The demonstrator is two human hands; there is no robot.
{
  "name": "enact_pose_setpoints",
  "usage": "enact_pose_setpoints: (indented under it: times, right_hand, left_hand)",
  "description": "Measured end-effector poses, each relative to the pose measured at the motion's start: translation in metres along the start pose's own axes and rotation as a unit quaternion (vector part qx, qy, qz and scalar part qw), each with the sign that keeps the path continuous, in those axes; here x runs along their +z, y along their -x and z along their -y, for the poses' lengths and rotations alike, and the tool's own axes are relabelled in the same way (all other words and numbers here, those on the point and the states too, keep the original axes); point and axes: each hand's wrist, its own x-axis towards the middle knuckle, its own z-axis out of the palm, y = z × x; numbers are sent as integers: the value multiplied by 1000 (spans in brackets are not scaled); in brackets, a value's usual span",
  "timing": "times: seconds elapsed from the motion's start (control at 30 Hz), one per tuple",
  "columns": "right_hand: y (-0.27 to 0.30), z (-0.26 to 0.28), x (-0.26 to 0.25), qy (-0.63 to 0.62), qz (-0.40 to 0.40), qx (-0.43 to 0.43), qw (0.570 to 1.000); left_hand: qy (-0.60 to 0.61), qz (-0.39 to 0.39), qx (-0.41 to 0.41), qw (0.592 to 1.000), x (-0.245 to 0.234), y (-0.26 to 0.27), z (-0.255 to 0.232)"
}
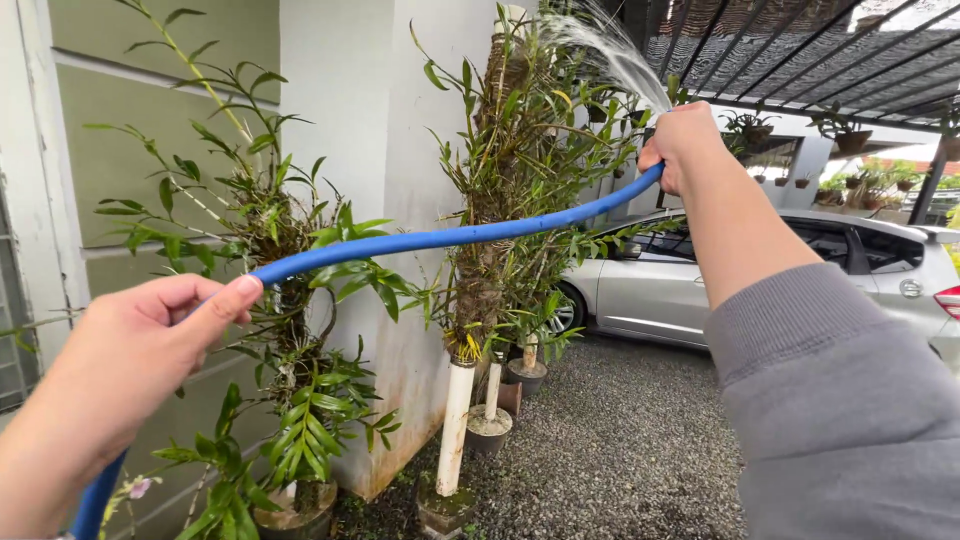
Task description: Watering various plants in a garden area using a blue garden hose
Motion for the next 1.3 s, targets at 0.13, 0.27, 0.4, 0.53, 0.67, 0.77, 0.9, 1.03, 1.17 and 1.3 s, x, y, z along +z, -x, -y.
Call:
enact_pose_setpoints:
  times: [0.13, 0.27, 0.4, 0.53, 0.67, 0.77, 0.9, 1.03, 1.17, 1.3]
  right_hand:
    - [-12, 3, -2, -25, -7, 76, 997]
    - [-5, 2, -1, -67, -54, 120, 989]
    - [5, 1, 4, -22, -37, 69, 997]
    - [-13, -3, 13, -35, -33, 81, 996]
    - [15, -3, 17, 109, -1, -2, 994]
    - [10, -4, 23, 151, -3, 1, 988]
    - [1, -5, 38, 281, -20, -22, 959]
    - [1, -4, 58, 334, -36, -21, 942]
    - [-22, -5, 74, 212, -66, -7, 975]
    - [-63, 4, 87, 484, -98, 61, 867]
  left_hand:
    - [-15, -3, -10, 1000, 5, 8, -13]
    - [-43, -4, -22, 999, 10, 12, -21]
    - [-44, -17, -13, 999, 10, 5, -21]
    - [-45, -27, 1, 999, 9, -4, -18]
    - [-12, -17, -2, 1000, 9, -17, -6]
    - [24, 4, 2, 1000, 10, -28, 8]
    - [42, 44, -4, 998, 8, -47, 25]
    - [83, 73, -29, 993, 4, -66, 39]
    - [96, 96, -16, 991, 3, -83, 50]
    - [114, 114, -25, 987, 0, -90, 52]
